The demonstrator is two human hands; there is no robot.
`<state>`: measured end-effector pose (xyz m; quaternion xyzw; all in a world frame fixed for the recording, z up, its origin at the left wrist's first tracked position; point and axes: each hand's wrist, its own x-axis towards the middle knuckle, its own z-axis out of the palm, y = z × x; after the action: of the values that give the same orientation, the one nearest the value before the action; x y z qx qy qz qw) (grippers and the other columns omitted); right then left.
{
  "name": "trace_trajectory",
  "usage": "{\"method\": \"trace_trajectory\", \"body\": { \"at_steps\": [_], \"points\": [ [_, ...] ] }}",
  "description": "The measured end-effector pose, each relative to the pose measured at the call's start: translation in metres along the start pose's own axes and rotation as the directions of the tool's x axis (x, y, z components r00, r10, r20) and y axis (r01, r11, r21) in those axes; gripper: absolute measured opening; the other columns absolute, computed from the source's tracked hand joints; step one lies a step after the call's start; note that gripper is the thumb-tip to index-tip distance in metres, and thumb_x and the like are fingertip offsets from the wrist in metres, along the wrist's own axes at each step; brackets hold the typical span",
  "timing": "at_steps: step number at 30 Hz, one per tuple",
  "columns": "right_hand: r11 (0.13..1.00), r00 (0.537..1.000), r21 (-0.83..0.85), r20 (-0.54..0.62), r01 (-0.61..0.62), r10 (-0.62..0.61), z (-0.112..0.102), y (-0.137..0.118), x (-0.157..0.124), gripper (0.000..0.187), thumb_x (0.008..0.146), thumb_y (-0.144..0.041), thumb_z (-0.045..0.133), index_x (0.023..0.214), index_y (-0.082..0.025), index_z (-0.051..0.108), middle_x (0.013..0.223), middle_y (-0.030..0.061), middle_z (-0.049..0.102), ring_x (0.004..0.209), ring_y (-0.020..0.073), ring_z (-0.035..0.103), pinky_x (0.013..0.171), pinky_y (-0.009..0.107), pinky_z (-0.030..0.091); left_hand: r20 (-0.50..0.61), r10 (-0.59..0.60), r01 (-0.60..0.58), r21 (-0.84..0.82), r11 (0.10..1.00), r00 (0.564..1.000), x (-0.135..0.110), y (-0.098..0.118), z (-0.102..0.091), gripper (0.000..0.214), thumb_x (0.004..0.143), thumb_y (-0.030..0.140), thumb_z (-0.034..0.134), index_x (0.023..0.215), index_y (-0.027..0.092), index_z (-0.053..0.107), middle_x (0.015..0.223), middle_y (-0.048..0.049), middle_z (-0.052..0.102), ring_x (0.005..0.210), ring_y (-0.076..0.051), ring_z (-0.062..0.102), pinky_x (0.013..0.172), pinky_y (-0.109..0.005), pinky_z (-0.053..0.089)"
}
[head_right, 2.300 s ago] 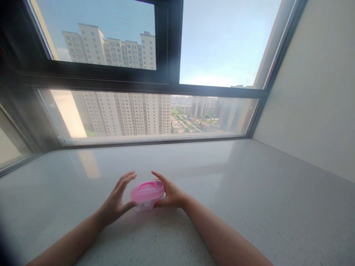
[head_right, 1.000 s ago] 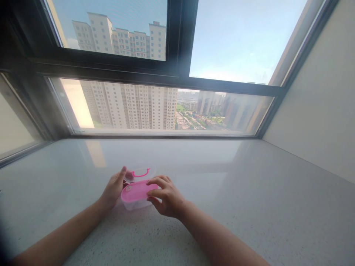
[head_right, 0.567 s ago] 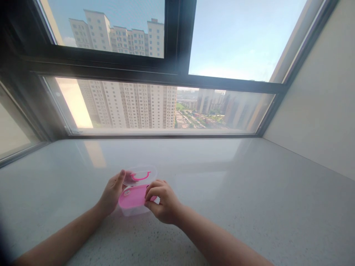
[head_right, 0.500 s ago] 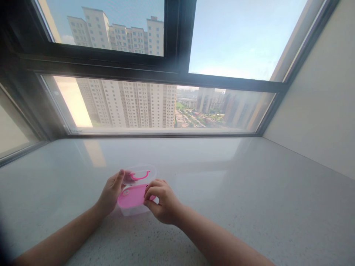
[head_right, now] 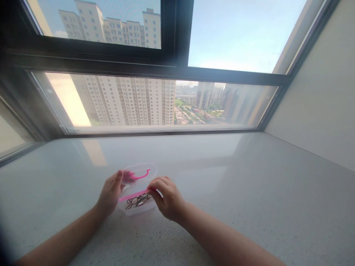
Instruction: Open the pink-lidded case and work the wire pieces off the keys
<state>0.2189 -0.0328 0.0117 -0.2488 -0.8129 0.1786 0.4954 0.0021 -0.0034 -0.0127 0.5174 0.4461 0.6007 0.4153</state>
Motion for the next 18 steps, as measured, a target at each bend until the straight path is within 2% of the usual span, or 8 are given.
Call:
{"method": "trace_trajectory", "body": {
  "at_steps": [4,7,11,15,18],
  "points": [
    [0.998,0.998,0.016,0.004,-0.062,0.062,0.003,0.005,0.000,0.010,0.090,-0.020,0.049,0.094,-0.018,0.059,0.080,0.0050,0.062,0.072,0.0148,0.057,0.067,0.026,0.045,0.067,0.028,-0.031,0.036,0.999,0.997,-0.002,0.000,0.000,0.049,0.083,0.058,0.046,0.086,0.015,0.069,0.075,-0.0076,0.072,0.068,-0.021,0.065,0.068,-0.031,0.049],
    [0.998,0.998,0.009,-0.021,-0.065,0.066,0.004,0.006,-0.001,0.016,0.090,-0.018,0.048,0.101,-0.018,0.059,0.082,0.0056,0.062,0.074,0.0151,0.057,0.068,0.026,0.046,0.111,0.051,-0.058,0.059,0.997,0.992,-0.004,0.004,0.000,0.049,0.082,0.059,0.047,0.087,0.016,0.069,0.078,-0.0080,0.071,0.071,-0.022,0.063,0.069,-0.032,0.048],
    [1.000,0.998,0.003,-0.064,-0.007,0.007,0.001,0.001,0.000,0.018,0.087,-0.014,0.049,0.101,-0.018,0.060,0.088,0.0078,0.065,0.083,0.0176,0.060,0.076,0.030,0.047,0.124,0.072,-0.083,0.087,0.993,0.990,-0.007,0.010,0.001,0.050,0.080,0.061,0.049,0.085,0.016,0.070,0.073,-0.0074,0.070,0.069,-0.022,0.062,0.066,-0.030,0.047],
    [0.997,0.988,0.005,-0.137,0.071,-0.070,-0.004,-0.008,0.003,0.017,0.084,-0.011,0.053,0.095,-0.020,0.062,0.085,0.0068,0.069,0.082,0.0188,0.063,0.079,0.035,0.046,0.114,0.052,-0.063,0.092,0.994,0.992,-0.007,0.015,0.001,0.048,0.080,0.059,0.051,0.086,0.016,0.070,0.067,-0.0064,0.070,0.061,-0.021,0.063,0.059,-0.030,0.048],
    [0.990,0.983,-0.034,-0.116,0.136,-0.139,-0.007,-0.011,0.004,0.019,0.082,-0.009,0.055,0.092,-0.023,0.064,0.082,0.0043,0.072,0.082,0.0192,0.064,0.081,0.037,0.044,0.082,0.032,-0.038,0.065,0.997,0.996,-0.006,0.017,0.001,0.045,0.080,0.057,0.052,0.091,0.016,0.069,0.071,-0.0070,0.072,0.063,-0.022,0.065,0.057,-0.030,0.050]
  ]
}}
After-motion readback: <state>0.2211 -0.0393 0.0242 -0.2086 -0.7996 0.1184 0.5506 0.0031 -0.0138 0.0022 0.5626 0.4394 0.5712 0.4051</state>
